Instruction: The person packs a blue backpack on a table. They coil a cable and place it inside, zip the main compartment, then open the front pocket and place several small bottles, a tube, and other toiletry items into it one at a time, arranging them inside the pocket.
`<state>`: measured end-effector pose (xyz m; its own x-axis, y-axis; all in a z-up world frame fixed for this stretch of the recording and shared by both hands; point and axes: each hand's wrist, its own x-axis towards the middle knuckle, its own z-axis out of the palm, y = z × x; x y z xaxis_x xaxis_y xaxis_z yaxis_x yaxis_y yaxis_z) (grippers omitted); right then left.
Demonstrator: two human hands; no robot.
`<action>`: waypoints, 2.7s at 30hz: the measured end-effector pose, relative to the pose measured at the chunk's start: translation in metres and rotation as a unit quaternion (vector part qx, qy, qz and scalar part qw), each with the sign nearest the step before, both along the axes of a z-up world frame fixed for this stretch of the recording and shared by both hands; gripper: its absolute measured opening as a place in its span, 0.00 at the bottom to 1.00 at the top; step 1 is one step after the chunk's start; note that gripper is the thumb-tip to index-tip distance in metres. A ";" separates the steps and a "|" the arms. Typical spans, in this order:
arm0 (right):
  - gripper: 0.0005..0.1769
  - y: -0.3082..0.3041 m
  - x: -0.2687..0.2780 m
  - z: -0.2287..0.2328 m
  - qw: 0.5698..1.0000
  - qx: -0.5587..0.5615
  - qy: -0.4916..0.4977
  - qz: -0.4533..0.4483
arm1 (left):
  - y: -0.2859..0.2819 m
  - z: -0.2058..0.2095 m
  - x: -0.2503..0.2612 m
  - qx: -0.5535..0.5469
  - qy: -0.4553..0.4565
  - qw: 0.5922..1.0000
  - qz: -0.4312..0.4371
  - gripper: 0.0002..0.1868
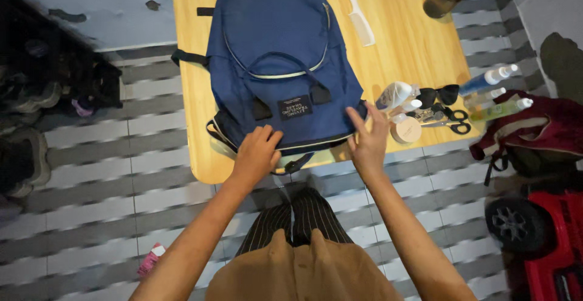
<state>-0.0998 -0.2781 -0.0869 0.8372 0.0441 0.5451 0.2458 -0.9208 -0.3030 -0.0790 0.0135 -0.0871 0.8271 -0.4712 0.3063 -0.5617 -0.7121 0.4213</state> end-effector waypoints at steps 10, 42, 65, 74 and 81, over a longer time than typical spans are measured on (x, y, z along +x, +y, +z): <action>0.39 0.003 0.001 -0.016 0.994 -0.066 0.069 0.058 | -0.003 -0.019 -0.010 0.032 0.011 0.999 0.000 0.27; 0.09 -0.121 0.003 0.021 0.978 0.190 0.029 -0.080 | -0.151 0.043 0.068 -0.138 -0.011 0.988 -0.064 0.02; 0.30 -0.351 0.104 -0.044 0.967 0.069 0.239 0.061 | -0.390 0.031 0.154 -0.110 0.071 0.990 0.043 0.04; 0.36 -0.332 0.133 -0.066 0.953 0.026 0.289 0.081 | -0.370 0.039 0.163 -0.089 0.087 0.989 0.078 0.05; 0.36 -0.330 0.150 -0.069 0.968 0.026 0.237 0.082 | -0.361 0.040 0.162 -0.084 0.091 0.988 0.090 0.05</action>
<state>0.0506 -0.6079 -0.1559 0.9780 0.1796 0.1060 0.2084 -0.8621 -0.4619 0.0830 -0.3474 -0.0472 0.9418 -0.2659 0.2058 -0.3356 -0.7055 0.6242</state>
